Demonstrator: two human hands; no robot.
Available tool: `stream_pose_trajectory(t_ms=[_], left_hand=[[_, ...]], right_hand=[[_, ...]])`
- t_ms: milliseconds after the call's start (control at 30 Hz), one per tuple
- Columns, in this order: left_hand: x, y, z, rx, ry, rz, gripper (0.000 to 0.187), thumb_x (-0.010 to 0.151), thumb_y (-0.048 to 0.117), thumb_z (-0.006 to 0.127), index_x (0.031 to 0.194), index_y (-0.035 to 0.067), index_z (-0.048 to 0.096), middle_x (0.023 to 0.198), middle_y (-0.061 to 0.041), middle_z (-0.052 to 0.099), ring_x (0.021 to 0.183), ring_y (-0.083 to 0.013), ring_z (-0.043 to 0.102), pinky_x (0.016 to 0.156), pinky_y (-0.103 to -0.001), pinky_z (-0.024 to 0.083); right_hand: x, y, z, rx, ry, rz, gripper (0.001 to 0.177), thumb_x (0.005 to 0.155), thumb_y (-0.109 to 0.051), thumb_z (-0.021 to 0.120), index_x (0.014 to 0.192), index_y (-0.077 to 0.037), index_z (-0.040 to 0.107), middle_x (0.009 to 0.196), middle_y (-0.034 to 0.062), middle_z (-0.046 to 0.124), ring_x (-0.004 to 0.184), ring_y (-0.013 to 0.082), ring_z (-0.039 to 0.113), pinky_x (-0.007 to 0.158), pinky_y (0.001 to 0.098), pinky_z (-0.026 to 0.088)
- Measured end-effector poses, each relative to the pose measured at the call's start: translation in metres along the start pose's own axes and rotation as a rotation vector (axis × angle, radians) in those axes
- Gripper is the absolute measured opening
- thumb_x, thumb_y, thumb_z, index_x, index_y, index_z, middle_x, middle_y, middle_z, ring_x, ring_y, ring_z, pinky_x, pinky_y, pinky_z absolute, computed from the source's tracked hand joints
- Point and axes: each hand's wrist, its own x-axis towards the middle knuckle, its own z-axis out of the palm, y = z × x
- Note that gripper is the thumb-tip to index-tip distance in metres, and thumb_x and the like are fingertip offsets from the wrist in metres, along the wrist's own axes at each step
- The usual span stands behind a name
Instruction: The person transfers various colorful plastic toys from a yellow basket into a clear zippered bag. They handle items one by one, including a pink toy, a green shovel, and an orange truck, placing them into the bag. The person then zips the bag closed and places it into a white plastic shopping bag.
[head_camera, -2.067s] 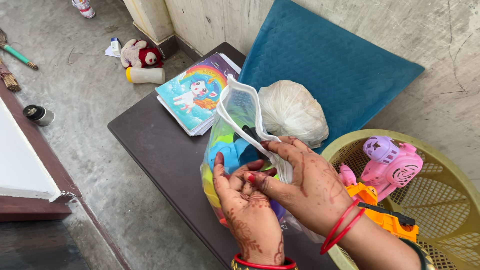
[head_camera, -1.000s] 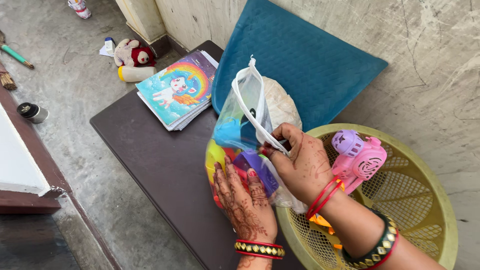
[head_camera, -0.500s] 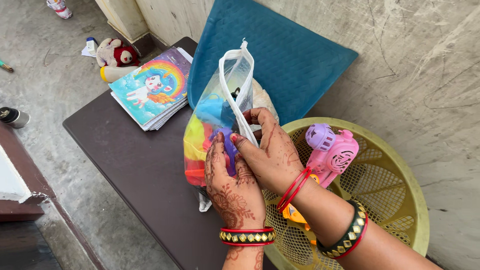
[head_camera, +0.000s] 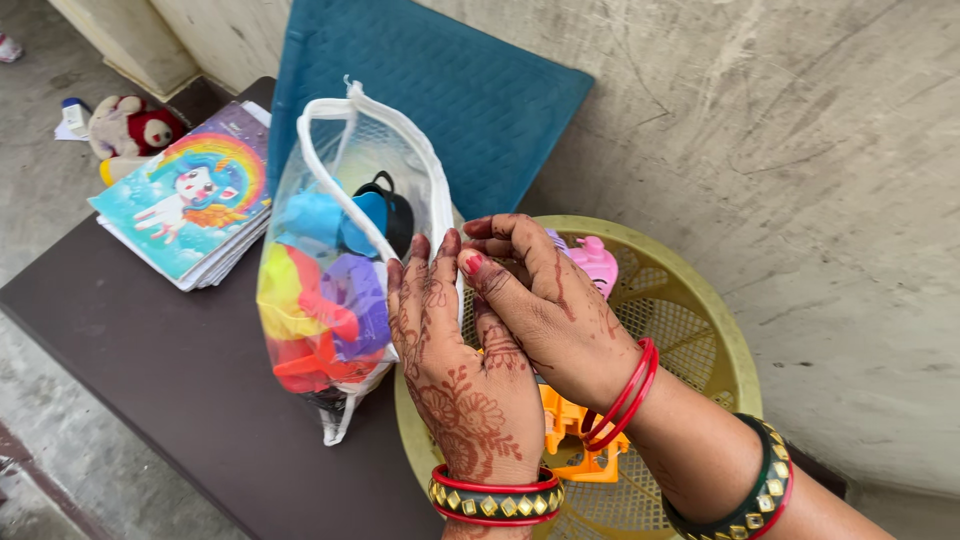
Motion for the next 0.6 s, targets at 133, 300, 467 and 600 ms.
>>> stream_pose_trajectory(t_ms=[133, 300, 467, 600], left_hand=[[-0.011, 0.013, 0.019, -0.055, -0.059, 0.01, 0.041, 0.099, 0.01, 0.058, 0.14, 0.007, 0.061, 0.15, -0.018, 0.057, 0.146, -0.0397, 0.046, 0.119, -0.05, 0.036], [-0.028, 0.03, 0.04, -0.24, -0.142, -0.052, 0.04, 0.098, 0.009, 0.056, 0.138, 0.005, 0.061, 0.147, -0.016, 0.061, 0.14, -0.0331, 0.057, 0.112, -0.042, 0.047], [-0.044, 0.041, 0.059, -0.328, -0.243, 0.012, 0.04, 0.099, 0.009, 0.056, 0.138, 0.0, 0.061, 0.146, -0.017, 0.062, 0.138, -0.0333, 0.059, 0.116, -0.043, 0.044], [-0.054, 0.053, 0.068, -0.504, -0.317, -0.073, 0.037, 0.111, 0.02, 0.049, 0.138, -0.001, 0.063, 0.141, -0.016, 0.066, 0.139, -0.0286, 0.06, 0.116, -0.04, 0.045]], right_hand=[[-0.014, 0.005, -0.024, 0.058, 0.016, 0.009, 0.037, 0.104, -0.028, 0.053, 0.129, -0.002, 0.061, 0.115, 0.006, 0.069, 0.104, 0.0106, 0.064, 0.093, 0.0282, 0.055], [-0.032, 0.014, -0.05, 0.137, 0.12, 0.038, 0.034, 0.103, -0.025, 0.056, 0.126, -0.001, 0.063, 0.112, 0.0024, 0.07, 0.102, 0.0078, 0.062, 0.092, 0.0273, 0.054], [-0.051, 0.026, -0.08, 0.067, 0.253, 0.011, 0.03, 0.104, -0.022, 0.057, 0.123, 0.0, 0.065, 0.114, 0.0038, 0.072, 0.106, 0.0083, 0.063, 0.095, 0.0268, 0.053], [-0.069, 0.032, -0.1, -0.001, 0.334, 0.026, 0.03, 0.102, -0.02, 0.059, 0.124, 0.0, 0.065, 0.118, 0.0055, 0.073, 0.11, 0.0103, 0.065, 0.098, 0.0287, 0.054]])
